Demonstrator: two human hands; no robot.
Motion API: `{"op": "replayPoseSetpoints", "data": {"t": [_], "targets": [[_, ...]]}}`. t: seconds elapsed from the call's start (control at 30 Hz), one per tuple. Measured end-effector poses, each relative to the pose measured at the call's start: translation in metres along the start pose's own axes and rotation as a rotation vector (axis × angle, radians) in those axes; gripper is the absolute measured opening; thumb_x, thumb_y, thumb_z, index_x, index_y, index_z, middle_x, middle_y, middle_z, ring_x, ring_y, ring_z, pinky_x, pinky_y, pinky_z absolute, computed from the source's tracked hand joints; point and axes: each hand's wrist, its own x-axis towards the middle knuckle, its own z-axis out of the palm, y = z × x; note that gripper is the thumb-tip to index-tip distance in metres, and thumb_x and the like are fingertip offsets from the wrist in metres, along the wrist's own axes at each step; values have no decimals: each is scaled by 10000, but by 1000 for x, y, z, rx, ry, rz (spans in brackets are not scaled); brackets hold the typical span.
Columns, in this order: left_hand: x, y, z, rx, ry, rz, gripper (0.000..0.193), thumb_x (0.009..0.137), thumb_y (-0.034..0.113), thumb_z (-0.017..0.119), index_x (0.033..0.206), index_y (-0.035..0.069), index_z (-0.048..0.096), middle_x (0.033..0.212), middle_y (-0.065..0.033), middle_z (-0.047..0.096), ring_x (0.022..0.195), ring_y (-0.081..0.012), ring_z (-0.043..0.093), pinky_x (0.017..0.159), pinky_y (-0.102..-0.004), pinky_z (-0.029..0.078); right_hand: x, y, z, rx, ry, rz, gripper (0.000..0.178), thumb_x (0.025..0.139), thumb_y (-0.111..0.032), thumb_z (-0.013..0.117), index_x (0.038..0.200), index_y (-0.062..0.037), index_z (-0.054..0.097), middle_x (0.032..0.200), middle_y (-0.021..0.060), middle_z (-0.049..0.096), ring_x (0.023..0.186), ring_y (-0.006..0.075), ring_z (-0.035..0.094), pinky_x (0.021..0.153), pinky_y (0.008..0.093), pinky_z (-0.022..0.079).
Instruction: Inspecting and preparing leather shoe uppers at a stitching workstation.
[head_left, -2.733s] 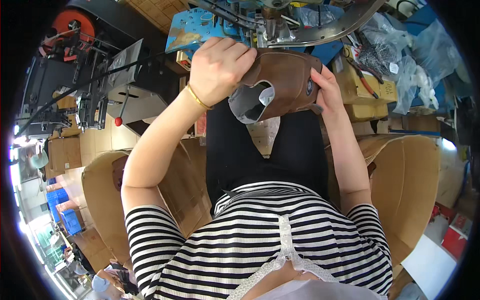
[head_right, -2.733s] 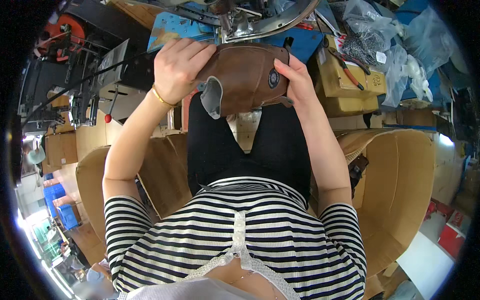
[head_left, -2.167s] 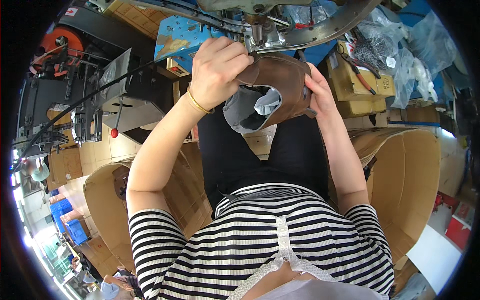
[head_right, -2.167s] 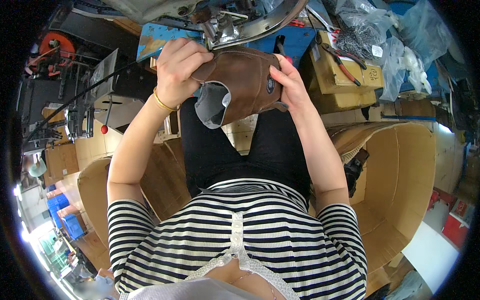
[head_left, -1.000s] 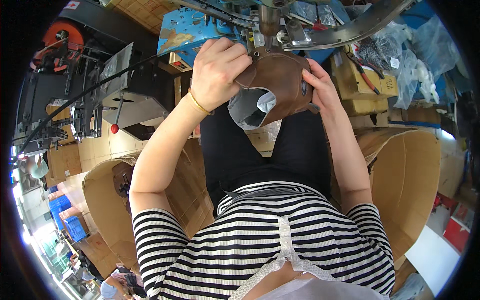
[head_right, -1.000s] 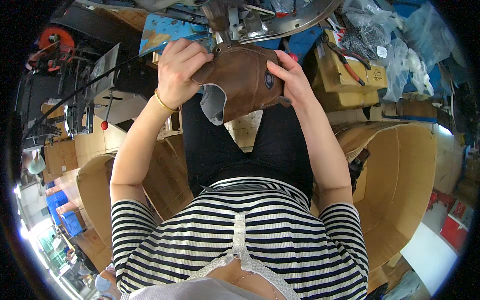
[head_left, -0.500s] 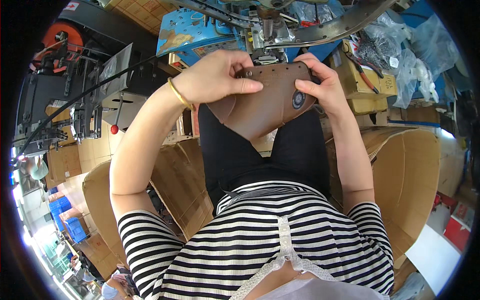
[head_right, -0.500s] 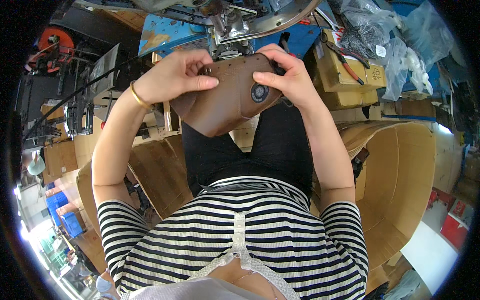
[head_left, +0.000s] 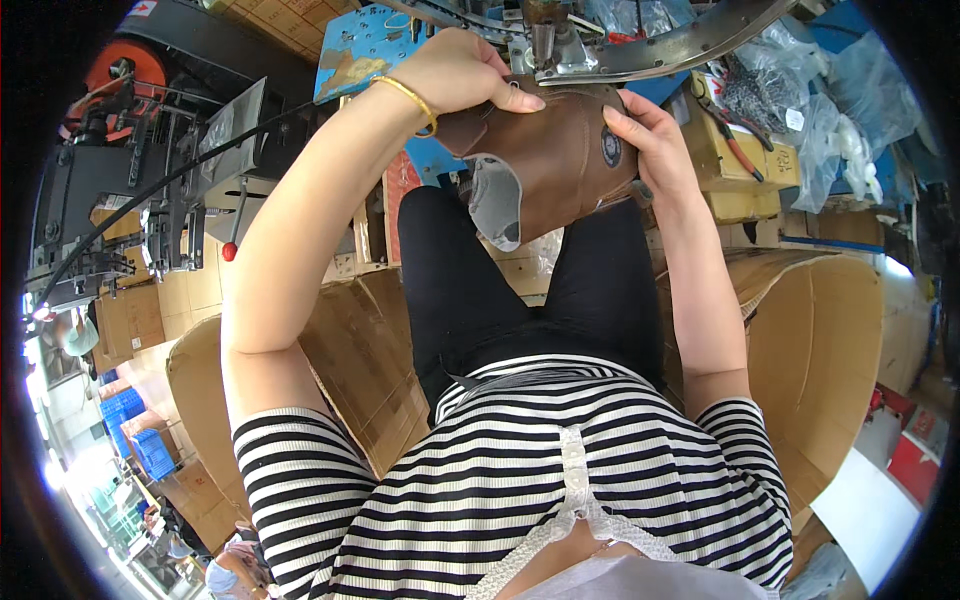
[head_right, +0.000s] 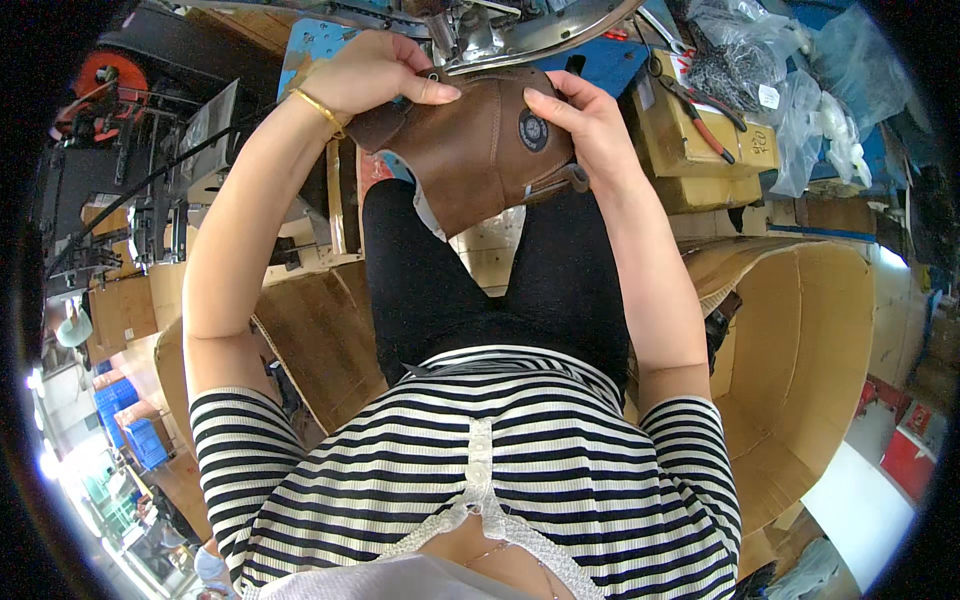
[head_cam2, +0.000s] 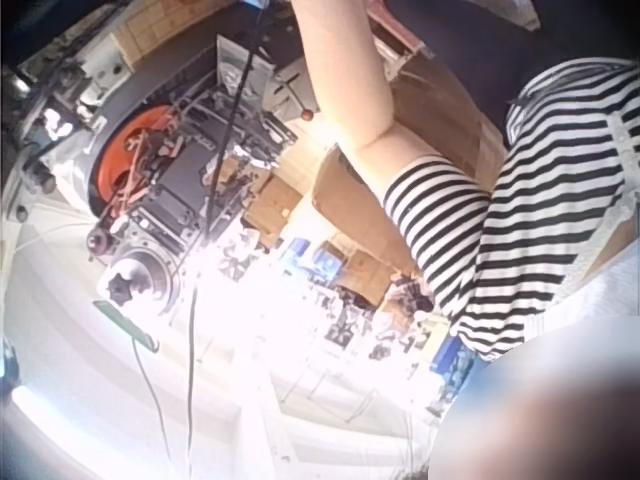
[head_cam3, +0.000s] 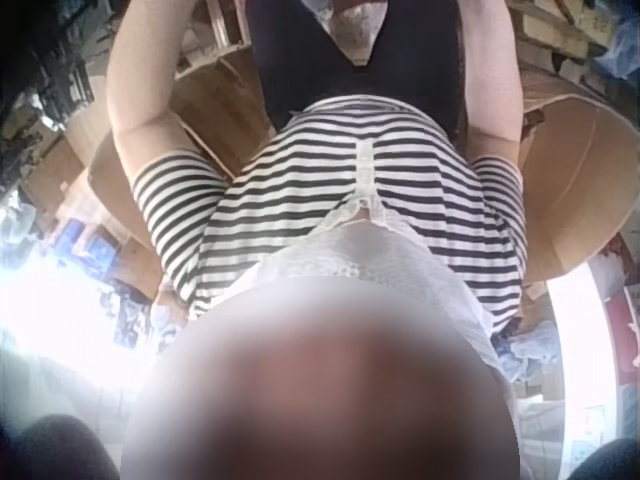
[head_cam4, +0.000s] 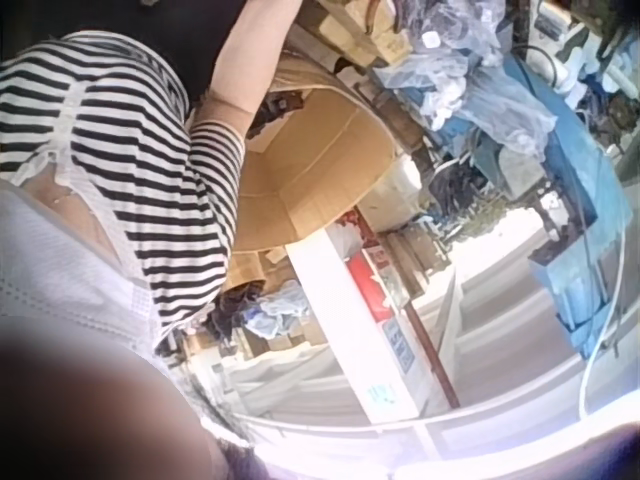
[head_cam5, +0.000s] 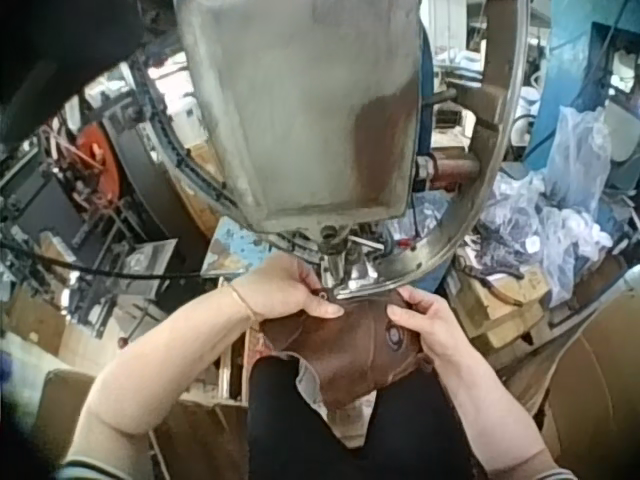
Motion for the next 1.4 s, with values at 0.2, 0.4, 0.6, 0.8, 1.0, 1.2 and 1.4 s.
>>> {"op": "replayPoseSetpoints", "data": {"t": [0.2,0.4,0.6,0.8,1.0,1.2,1.4], "targets": [[0,14,-3,134,-42,-110,609,534,424,884,847,-65,701,855,-156,681,775,-259,651,734,-334,501,-3,5,-2,-3,30,72,260,832,-173,717,1036,-28,646,927,11,652,822,77,592,758,225,467],[4,8,-4,143,-71,-110,659,547,453,872,894,-79,695,926,-178,683,845,-275,651,787,-347,496,-7,2,6,-31,55,53,290,831,-186,720,1053,-18,638,928,18,648,832,78,587,765,223,463],[2,2,-3,161,-128,-92,549,610,434,848,862,-24,682,860,-96,655,791,-198,603,722,-307,466,-14,-7,15,-51,63,20,271,820,-159,728,1033,-17,641,939,26,638,854,88,586,790,237,463],[-23,-14,1,-211,-245,-76,378,760,387,776,837,31,673,776,8,623,728,-64,551,633,-222,433,-15,-8,26,-315,-23,-226,261,786,-150,749,980,-5,650,1006,0,548,954,105,539,856,257,419],[-8,-23,1,-160,-80,-33,584,572,518,852,730,0,633,681,-20,560,633,-112,523,573,-262,417,-14,-15,38,-173,83,-52,265,799,-149,745,1009,-24,644,907,22,626,818,91,587,739,229,470],[6,-21,4,-86,-101,-87,542,634,405,854,909,-29,681,807,-87,651,715,-178,615,658,-284,472,-9,-19,32,-150,83,39,305,806,-198,744,1029,-19,638,901,36,653,785,85,604,702,229,491],[3,-10,1,13,-101,-88,694,583,497,854,951,-62,669,862,-127,649,783,-212,625,709,-305,479,-15,-13,24,-257,61,46,353,834,-239,719,1088,-18,616,956,32,638,871,93,589,774,238,477]]}}
